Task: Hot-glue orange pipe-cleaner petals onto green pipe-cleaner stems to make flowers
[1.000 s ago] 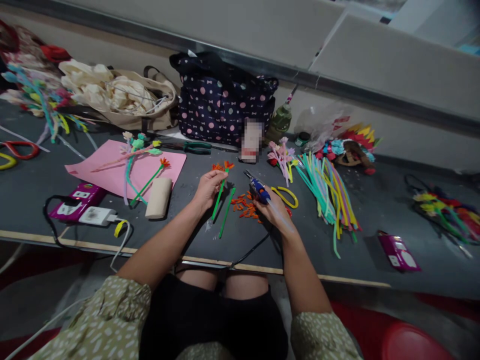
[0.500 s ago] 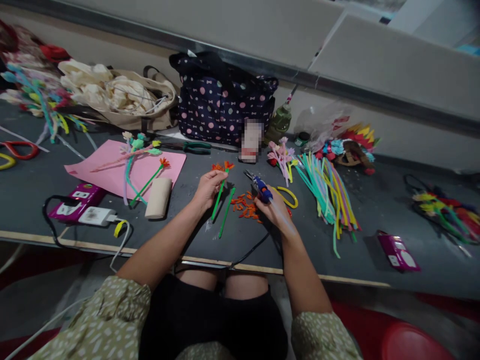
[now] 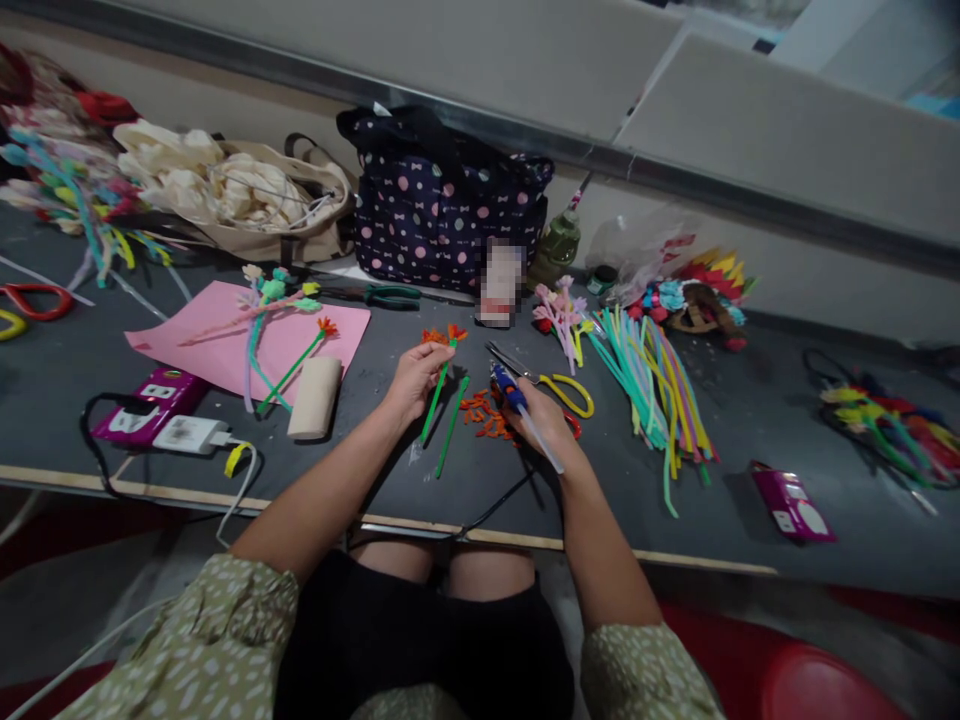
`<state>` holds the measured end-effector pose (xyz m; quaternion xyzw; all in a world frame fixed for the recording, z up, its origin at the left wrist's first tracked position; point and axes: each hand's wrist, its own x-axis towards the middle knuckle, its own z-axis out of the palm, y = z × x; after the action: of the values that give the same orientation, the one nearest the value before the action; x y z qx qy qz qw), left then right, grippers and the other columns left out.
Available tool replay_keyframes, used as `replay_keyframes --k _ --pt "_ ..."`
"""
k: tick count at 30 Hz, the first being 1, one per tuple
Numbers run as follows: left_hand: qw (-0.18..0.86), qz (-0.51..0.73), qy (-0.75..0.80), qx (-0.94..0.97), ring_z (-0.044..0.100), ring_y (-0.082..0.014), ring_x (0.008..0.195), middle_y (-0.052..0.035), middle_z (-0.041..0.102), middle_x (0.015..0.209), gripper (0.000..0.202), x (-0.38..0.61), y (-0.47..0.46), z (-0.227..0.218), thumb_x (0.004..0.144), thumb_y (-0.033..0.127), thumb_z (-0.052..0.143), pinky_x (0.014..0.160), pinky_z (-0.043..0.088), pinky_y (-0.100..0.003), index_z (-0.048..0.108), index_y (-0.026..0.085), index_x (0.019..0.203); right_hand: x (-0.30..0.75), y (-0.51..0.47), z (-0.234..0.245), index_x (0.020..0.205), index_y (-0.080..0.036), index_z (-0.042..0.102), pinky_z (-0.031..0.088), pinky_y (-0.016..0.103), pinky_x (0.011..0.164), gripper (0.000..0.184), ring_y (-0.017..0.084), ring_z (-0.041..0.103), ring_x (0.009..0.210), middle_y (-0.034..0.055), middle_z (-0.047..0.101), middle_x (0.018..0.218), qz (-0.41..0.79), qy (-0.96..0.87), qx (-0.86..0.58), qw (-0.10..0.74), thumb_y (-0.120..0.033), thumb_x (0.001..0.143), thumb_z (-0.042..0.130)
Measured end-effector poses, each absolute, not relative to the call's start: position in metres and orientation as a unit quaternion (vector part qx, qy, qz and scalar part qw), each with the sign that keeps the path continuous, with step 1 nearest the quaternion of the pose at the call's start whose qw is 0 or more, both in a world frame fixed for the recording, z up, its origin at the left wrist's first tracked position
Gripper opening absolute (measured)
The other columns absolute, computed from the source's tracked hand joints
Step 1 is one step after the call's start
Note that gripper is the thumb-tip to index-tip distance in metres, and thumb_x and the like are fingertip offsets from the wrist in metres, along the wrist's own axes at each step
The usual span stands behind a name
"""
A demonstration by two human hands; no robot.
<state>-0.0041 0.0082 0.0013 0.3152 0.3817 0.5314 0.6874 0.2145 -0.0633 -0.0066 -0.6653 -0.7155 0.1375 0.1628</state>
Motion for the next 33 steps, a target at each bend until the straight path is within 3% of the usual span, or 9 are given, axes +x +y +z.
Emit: replay_keyframes --k 5,12,15,20,26,33 --pt "0.685 0.530 0.387 0.318 0.039 -0.0041 0.043 0.0070 0.047 0.053 0.031 -0.004 0.008 0.001 0.056 0.032 0.087 0.044 0.031 -0.019 0.063 0.016 0.068 0.215 -0.063 -0.005 0.099 -0.023 0.058 0.039 0.029 0.062 0.020 0.026 0.064 0.074 0.0068 0.068 0.084 0.132 -0.709 -0.672 0.166 -0.027 0.079 0.056" --pt "0.687 0.527 0.385 0.320 0.036 -0.0034 0.043 0.0077 0.045 0.052 0.032 -0.004 0.009 -0.001 0.057 0.033 0.087 0.044 0.030 -0.019 0.063 0.016 0.069 0.218 -0.064 0.007 0.092 -0.023 0.054 0.048 0.030 0.069 0.019 0.020 0.065 0.074 0.0026 0.066 0.083 0.234 -0.655 -0.622 0.358 -0.039 0.083 0.056" --pt "0.690 0.522 0.386 0.322 0.036 -0.0034 0.043 0.0080 0.044 0.052 0.032 -0.003 0.008 -0.001 0.056 0.032 0.088 0.043 0.029 -0.019 0.063 0.016 0.069 0.216 -0.065 0.011 0.091 -0.023 0.055 0.050 0.029 0.070 0.018 0.019 0.066 0.074 0.0019 0.067 0.082 0.269 -0.631 -0.620 0.380 -0.039 0.083 0.057" --pt "0.687 0.518 0.390 0.328 0.037 -0.0036 0.043 0.0070 0.047 0.053 0.031 -0.003 0.009 -0.002 0.057 0.032 0.087 0.042 0.027 -0.019 0.065 0.016 0.070 0.215 -0.063 0.004 0.092 -0.023 0.056 0.050 0.032 0.074 0.019 0.021 0.066 0.079 0.0046 0.069 0.087 0.238 -0.658 -0.617 0.360 -0.038 0.082 0.060" --pt "0.689 0.519 0.388 0.324 0.036 -0.0033 0.043 0.0071 0.046 0.052 0.029 -0.003 0.009 -0.003 0.057 0.031 0.087 0.042 0.027 -0.018 0.065 0.015 0.069 0.209 -0.061 -0.009 0.098 -0.025 0.054 0.049 0.032 0.072 0.020 0.025 0.067 0.085 0.0059 0.071 0.096 0.217 -0.698 -0.624 0.275 -0.033 0.081 0.061" --pt "0.685 0.524 0.389 0.324 0.032 -0.0026 0.041 0.0073 0.045 0.051 0.030 -0.003 0.009 -0.002 0.056 0.031 0.087 0.040 0.021 -0.018 0.064 0.016 0.067 0.202 -0.063 -0.005 0.096 -0.023 0.051 0.041 0.028 0.068 0.023 0.025 0.065 0.086 0.0071 0.069 0.094 0.153 -0.735 -0.632 0.193 -0.039 0.083 0.063"
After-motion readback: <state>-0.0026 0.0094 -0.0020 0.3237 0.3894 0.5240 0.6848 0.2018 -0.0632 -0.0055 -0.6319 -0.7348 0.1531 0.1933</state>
